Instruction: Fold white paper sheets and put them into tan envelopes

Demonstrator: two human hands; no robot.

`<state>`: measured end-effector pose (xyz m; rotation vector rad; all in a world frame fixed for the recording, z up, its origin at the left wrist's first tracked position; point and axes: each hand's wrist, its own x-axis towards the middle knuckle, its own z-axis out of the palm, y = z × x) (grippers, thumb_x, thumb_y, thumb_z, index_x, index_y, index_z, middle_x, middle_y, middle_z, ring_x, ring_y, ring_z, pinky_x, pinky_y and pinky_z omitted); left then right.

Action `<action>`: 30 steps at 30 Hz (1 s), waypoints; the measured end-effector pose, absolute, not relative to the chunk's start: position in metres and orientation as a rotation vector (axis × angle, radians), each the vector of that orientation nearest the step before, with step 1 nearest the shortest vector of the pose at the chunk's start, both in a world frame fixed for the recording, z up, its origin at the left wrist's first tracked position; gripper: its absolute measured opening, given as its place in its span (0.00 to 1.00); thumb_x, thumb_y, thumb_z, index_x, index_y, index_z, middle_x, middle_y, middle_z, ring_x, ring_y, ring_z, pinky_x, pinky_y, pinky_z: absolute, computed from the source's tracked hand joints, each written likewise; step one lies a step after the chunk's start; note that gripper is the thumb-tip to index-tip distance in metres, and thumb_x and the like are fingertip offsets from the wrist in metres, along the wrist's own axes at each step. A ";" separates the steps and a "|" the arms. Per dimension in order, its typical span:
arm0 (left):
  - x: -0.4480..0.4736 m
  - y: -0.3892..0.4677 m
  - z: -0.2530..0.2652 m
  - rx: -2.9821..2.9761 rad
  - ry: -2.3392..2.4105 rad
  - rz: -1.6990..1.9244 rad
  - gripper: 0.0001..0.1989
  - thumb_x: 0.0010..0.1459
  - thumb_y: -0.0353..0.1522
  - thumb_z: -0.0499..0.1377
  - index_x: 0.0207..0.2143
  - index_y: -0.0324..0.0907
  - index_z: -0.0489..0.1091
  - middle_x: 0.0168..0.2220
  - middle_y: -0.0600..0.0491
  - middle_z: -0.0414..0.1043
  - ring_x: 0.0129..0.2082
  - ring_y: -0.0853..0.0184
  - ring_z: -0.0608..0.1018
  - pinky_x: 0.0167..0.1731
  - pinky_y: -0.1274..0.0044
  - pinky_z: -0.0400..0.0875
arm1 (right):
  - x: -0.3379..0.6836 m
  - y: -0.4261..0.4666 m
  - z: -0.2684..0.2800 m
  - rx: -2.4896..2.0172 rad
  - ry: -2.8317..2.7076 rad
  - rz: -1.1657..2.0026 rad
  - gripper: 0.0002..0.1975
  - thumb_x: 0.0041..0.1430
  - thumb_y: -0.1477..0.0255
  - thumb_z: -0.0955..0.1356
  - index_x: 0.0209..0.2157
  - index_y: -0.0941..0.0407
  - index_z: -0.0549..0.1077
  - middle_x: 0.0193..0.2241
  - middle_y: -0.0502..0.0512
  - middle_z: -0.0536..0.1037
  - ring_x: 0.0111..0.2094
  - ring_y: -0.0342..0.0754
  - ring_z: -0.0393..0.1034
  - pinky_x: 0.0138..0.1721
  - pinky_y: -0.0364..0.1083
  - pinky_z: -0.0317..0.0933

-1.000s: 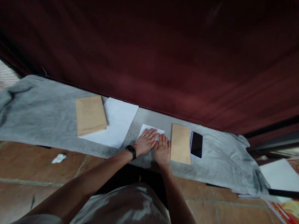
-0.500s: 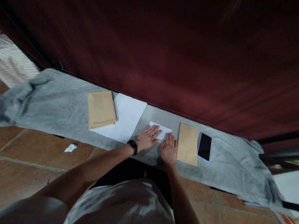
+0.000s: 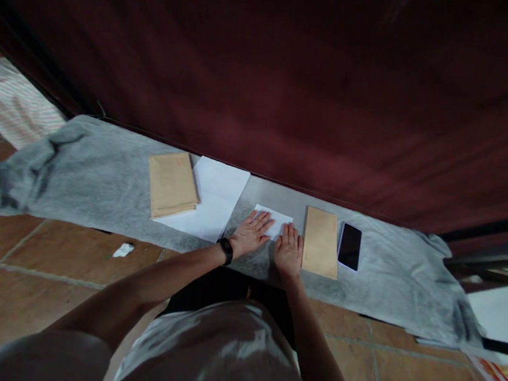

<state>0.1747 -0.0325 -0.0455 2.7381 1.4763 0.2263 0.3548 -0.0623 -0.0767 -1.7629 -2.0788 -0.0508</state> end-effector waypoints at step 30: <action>0.171 -0.032 -0.063 2.366 1.953 0.529 0.35 0.68 0.43 0.44 0.69 0.31 0.49 0.70 0.37 0.51 0.71 0.53 0.53 0.67 0.59 0.49 | 0.350 -0.039 -0.077 -1.782 -1.921 0.029 0.26 0.70 0.70 0.61 0.66 0.66 0.59 0.65 0.71 0.62 0.68 0.56 0.52 0.66 0.58 0.49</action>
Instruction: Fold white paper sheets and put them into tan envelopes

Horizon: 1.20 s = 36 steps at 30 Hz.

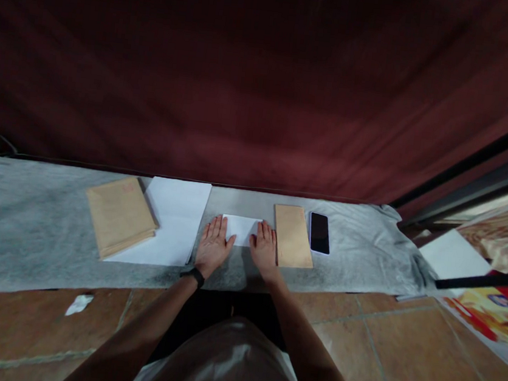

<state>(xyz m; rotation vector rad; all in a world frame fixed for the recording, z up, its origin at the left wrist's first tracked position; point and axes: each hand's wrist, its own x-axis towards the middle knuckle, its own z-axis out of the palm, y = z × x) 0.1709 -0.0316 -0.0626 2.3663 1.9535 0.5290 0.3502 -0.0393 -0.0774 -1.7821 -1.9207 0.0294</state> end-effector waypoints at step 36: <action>0.109 -0.077 -0.051 2.388 1.178 0.671 0.16 0.65 0.29 0.52 0.50 0.47 0.75 0.54 0.52 0.76 0.56 0.65 0.76 0.59 0.67 0.70 | 0.391 -0.113 -0.056 -1.352 -2.082 0.523 0.22 0.60 0.82 0.65 0.52 0.49 0.77 0.51 0.53 0.79 0.55 0.48 0.72 0.59 0.52 0.66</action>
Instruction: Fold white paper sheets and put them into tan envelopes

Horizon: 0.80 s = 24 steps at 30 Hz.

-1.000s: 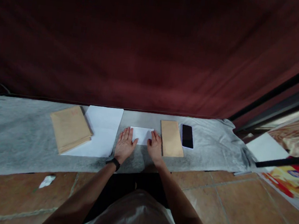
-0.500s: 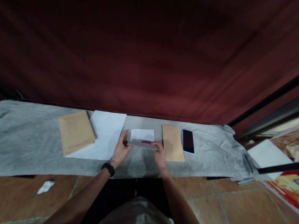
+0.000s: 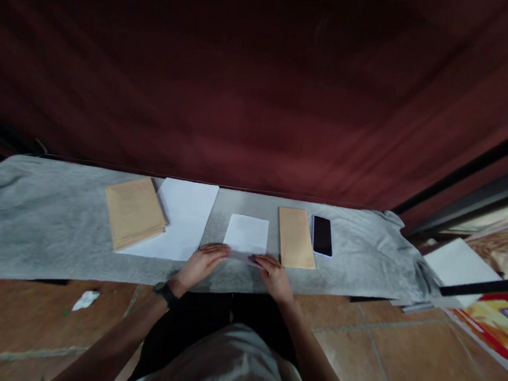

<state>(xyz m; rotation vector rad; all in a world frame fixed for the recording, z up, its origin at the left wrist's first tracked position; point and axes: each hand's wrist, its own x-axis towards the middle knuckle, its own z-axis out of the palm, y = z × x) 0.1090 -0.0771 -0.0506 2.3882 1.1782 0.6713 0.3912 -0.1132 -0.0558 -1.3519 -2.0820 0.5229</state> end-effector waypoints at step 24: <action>0.150 -0.071 -0.038 1.909 1.870 0.712 0.17 0.68 0.40 0.49 0.39 0.41 0.74 0.35 0.46 0.80 0.37 0.59 0.81 0.37 0.71 0.74 | 0.358 -0.089 -0.050 -1.999 -1.853 0.159 0.13 0.71 0.70 0.60 0.48 0.57 0.73 0.38 0.61 0.82 0.39 0.54 0.78 0.41 0.48 0.66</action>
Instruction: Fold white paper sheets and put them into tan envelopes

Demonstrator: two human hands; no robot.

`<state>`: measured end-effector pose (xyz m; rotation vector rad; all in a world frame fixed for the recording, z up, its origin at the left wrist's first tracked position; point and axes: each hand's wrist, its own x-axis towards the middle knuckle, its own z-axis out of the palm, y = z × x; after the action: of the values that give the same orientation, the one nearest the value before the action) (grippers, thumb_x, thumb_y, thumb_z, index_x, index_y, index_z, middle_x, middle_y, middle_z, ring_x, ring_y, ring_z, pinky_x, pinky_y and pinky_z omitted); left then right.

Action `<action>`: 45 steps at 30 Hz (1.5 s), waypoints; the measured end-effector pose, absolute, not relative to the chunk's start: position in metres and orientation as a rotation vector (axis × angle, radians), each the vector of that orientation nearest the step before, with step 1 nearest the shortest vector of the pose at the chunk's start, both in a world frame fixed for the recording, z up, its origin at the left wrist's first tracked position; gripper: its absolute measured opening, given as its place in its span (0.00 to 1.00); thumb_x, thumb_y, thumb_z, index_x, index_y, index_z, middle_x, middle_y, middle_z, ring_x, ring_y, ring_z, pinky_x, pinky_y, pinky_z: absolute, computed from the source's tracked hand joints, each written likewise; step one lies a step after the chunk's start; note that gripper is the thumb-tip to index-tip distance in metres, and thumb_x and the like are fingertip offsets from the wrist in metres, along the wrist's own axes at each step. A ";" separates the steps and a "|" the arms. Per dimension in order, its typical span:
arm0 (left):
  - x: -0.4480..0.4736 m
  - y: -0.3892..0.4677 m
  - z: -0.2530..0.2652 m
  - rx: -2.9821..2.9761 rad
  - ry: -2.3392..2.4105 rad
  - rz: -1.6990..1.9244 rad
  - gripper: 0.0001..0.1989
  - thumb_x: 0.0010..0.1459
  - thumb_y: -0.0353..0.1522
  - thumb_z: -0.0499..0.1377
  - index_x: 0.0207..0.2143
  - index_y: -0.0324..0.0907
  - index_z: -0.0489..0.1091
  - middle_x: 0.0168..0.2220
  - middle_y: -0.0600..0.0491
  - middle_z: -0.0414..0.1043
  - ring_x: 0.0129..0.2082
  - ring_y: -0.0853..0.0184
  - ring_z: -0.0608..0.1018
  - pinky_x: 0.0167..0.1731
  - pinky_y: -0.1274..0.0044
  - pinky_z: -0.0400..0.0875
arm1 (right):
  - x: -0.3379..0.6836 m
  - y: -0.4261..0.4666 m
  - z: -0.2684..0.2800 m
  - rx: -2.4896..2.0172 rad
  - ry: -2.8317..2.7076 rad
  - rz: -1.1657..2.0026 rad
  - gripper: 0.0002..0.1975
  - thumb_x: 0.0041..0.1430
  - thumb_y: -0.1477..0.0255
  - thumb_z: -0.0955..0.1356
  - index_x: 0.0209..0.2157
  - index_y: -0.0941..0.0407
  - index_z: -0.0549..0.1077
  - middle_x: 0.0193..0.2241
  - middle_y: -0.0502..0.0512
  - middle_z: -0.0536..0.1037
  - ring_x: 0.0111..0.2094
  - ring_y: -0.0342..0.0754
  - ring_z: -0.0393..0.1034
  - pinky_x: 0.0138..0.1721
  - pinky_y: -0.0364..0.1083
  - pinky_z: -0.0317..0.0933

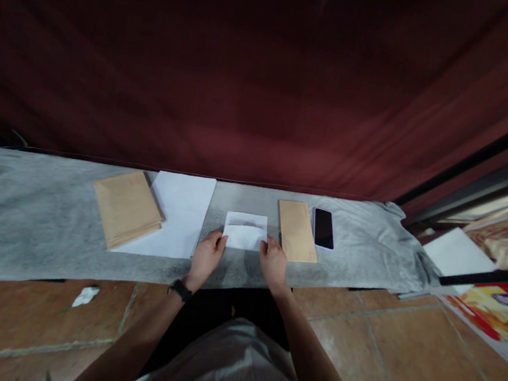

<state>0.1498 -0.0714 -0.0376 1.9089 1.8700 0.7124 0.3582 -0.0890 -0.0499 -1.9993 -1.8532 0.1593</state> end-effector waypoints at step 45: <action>0.182 -0.027 -0.024 2.033 2.259 0.169 0.20 0.71 0.37 0.42 0.50 0.36 0.69 0.34 0.39 0.79 0.38 0.53 0.82 0.35 0.69 0.73 | 0.326 -0.051 -0.073 -1.797 -2.127 -0.023 0.28 0.72 0.62 0.58 0.69 0.59 0.55 0.69 0.66 0.54 0.69 0.59 0.49 0.66 0.61 0.45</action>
<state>0.1816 -0.0267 -0.0238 2.0335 2.2588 0.1690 0.3262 -0.0514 -0.0727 -1.7970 -2.1271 -0.0231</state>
